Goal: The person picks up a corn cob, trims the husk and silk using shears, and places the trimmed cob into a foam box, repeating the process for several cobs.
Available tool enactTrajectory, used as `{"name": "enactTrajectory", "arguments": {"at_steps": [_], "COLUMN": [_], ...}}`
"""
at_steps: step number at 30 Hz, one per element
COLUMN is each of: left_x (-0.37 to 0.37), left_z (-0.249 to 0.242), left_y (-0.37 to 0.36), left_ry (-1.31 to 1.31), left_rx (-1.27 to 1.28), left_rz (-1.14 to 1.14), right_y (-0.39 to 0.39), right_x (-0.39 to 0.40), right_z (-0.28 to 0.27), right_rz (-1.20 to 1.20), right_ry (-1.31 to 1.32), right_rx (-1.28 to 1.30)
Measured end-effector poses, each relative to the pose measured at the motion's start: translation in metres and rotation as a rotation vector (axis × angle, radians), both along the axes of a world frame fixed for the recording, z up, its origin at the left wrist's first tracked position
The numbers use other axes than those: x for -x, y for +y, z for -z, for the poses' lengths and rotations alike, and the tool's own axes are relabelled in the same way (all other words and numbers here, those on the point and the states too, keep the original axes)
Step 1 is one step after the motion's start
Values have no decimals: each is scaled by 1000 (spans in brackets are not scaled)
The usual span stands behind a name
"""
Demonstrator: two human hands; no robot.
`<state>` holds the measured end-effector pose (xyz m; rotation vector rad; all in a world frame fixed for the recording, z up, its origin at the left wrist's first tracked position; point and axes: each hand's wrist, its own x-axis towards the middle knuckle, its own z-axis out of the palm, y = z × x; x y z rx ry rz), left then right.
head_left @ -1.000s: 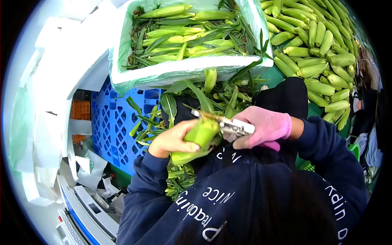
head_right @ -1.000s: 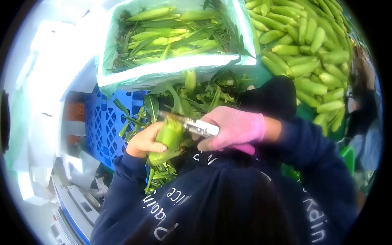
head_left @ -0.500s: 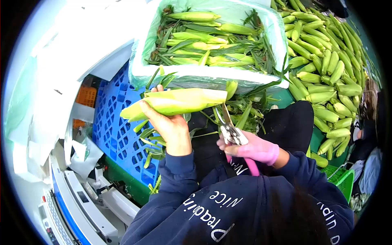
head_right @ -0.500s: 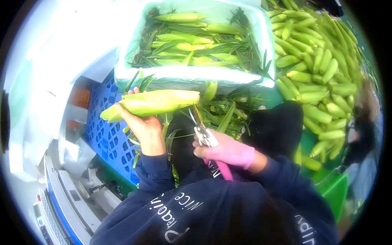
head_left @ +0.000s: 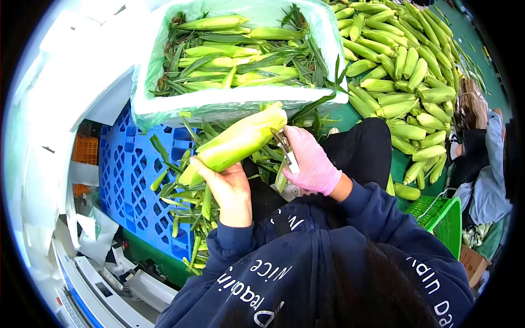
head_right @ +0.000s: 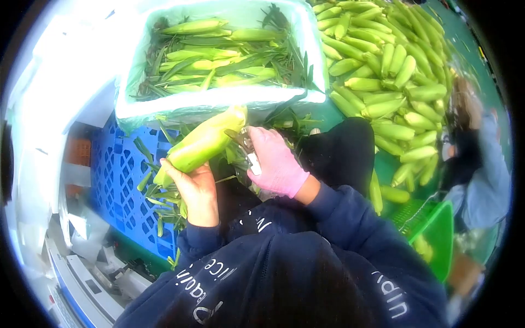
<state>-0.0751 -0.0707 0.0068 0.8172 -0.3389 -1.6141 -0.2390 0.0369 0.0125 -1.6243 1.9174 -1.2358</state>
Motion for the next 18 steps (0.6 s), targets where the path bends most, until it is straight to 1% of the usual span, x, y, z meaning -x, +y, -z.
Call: {"name": "enactTrajectory", "arguments": {"at_steps": [1,4,5,7,8,9,10,11,12,14,16,17,18], "left_x": [1,-3,-5,-9,-16,-21,-27,-40,-39,-62,-61,-59,-60], "left_z": [-5,-5,-6,-14,-11,-9,-9,-2,-2,18,5,0,2], "left_y": [2,6,8,7,0,-2,-5,-10,-12,-19,-17,-18,-21], "left_ry": [-7,-19,-26,-70,-73,-98,-120,-38,-9,290,234,58,-32], "left_rx": [18,54,45,30,-66,-79,-84,-98,-205,-256,-176,-33,78], "left_rz": [-6,6,6,57,32,108,167,297,256,487,545,599,635], "right_y": [2,3,5,17,24,31,36,39,39,47,47,45,43], "right_x": [2,10,9,10,11,15,26,33,38,39,32,29,24], "right_z": [-1,-4,-8,9,16,4,-3,-11,-14,0,9,11,10], "right_rz": [-1,-67,-45,-112,-140,-214,-334,-371,-421,-298,-137,-46,-20], "right_ry": [43,-35,-46,-170,-234,-731,-1023,-1067,-1109,-1094,-801,-648,-785], "right_rx": [33,7,-22,-130,-187,-424,-572,-599,-627,-570,-571,-562,-450]}}
